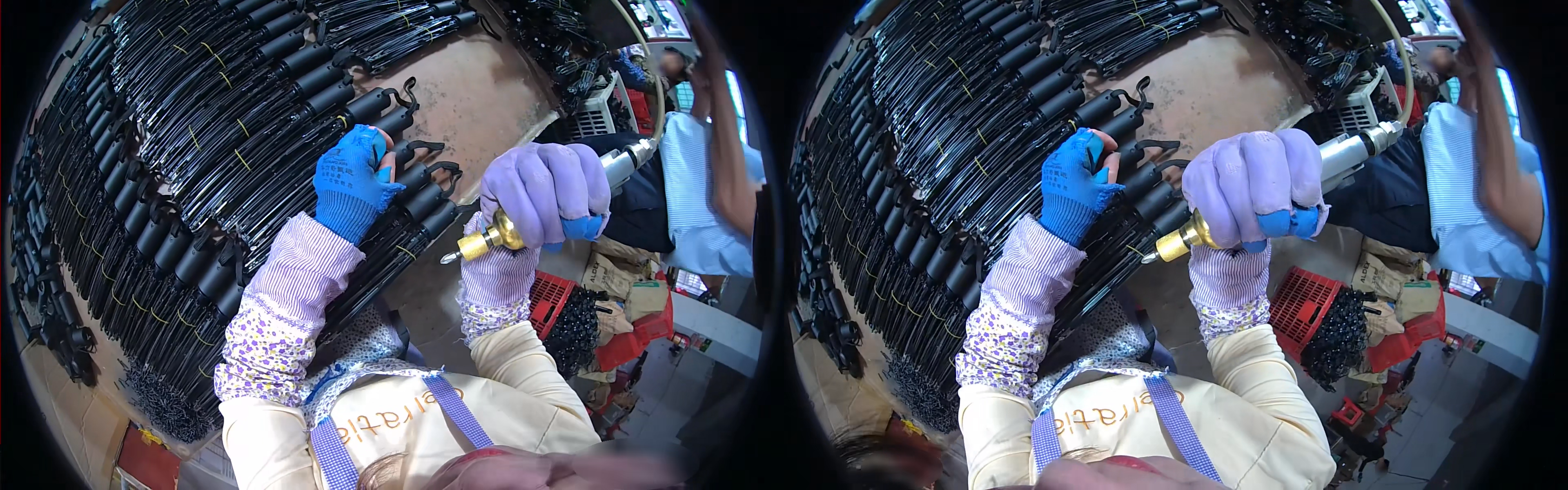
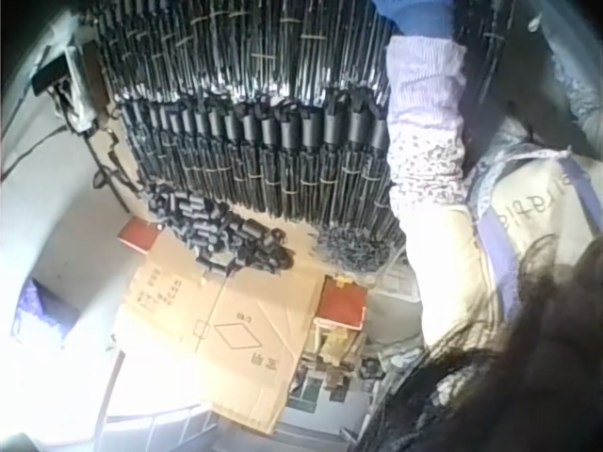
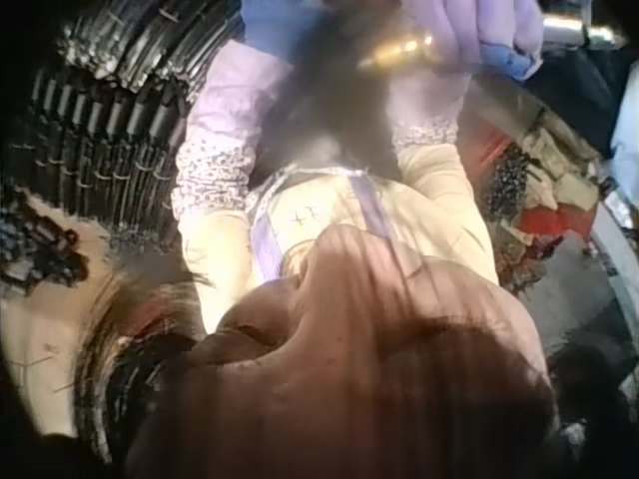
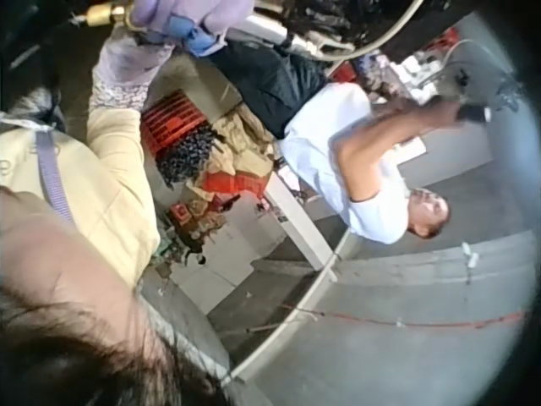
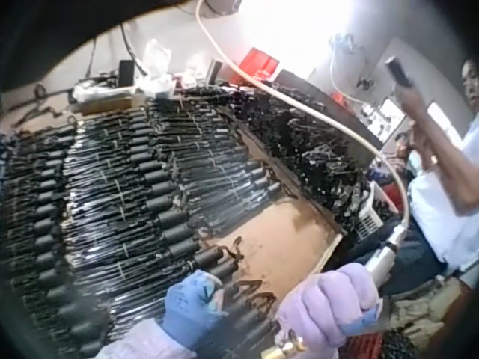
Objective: Assembling a series of black mechanical components using a pneumatic fastening tool on a workbench.
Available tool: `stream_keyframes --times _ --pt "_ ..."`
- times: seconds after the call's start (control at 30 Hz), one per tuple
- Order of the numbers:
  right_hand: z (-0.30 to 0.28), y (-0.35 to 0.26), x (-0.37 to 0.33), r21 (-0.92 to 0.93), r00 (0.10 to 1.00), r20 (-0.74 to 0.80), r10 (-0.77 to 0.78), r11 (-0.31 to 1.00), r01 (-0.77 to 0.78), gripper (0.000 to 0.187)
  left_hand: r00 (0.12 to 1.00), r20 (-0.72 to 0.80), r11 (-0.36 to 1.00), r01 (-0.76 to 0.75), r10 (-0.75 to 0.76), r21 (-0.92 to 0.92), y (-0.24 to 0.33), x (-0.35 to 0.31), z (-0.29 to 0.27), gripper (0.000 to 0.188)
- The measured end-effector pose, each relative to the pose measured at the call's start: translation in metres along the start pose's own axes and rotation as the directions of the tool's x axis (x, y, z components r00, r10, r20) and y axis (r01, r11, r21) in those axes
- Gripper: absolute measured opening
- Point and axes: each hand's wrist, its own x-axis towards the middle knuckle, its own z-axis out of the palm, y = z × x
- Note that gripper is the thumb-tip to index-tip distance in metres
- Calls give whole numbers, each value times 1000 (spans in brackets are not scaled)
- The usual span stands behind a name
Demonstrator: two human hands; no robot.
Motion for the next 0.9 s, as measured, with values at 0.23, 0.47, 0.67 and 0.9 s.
stream_keyframes --times 0.23,0.47,0.67,0.9 --pt "1 2 0 -4 1000 4 -5 1000 5 11 1000 -9 1000 12 -12 -3 -1 0 -1 15" --pt "0 13 -15 -492 963 -264 -57 866 -84 24 999 54 996 10 -5 -91 -9 1 -17 16" --pt "-31 32 -29 -800 850 -460 -257 535 -271 19 995 71 996 -72 75 -43 -21 26 -37 19" --pt "-55 65 -12 -910 847 -325 -420 381 -160 14 953 119 953 -290 279 91 -47 38 -33 30"
